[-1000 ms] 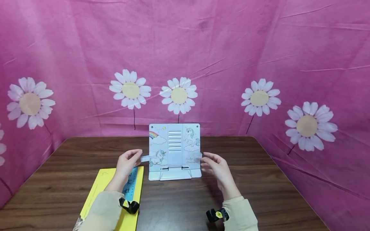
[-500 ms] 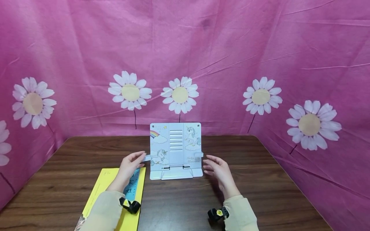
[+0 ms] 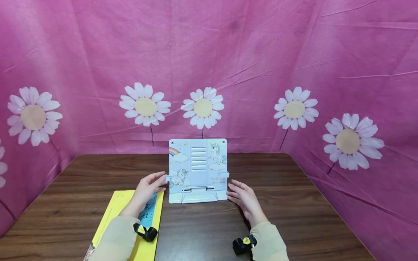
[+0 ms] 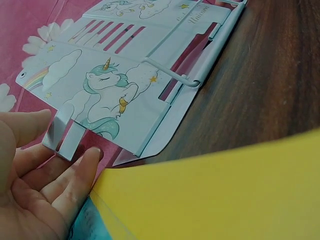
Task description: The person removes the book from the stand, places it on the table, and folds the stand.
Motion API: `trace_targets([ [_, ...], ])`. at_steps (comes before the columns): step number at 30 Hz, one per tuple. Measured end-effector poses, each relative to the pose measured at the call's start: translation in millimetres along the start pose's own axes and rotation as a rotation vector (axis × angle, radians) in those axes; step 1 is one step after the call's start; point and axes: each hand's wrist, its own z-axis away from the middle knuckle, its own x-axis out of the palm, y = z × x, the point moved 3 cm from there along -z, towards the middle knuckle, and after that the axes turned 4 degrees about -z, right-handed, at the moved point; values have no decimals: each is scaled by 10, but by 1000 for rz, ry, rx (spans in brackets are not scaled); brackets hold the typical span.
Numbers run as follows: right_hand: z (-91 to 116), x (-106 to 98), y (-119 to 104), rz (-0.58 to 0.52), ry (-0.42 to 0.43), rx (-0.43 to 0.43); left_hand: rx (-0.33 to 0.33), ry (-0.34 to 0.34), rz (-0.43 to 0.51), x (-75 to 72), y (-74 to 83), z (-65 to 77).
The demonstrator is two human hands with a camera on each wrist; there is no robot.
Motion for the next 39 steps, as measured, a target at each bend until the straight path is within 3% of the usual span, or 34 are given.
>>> trace_targets([
  [7, -2, -39, 62, -57, -13, 3, 5, -7, 16, 12, -13, 19],
  [17, 9, -34, 44, 3, -15, 5, -14, -36, 111, 14, -10, 27],
  [26, 32, -43, 23, 2, -11, 1, -15, -50, 113, 32, -9, 56],
  [34, 22, -77, 32, 0, 2, -6, -14, -114, 101, 51, 5, 78],
  [39, 25, -95, 23, 1, 10, -7, 19, -190, 95, 46, 25, 100],
])
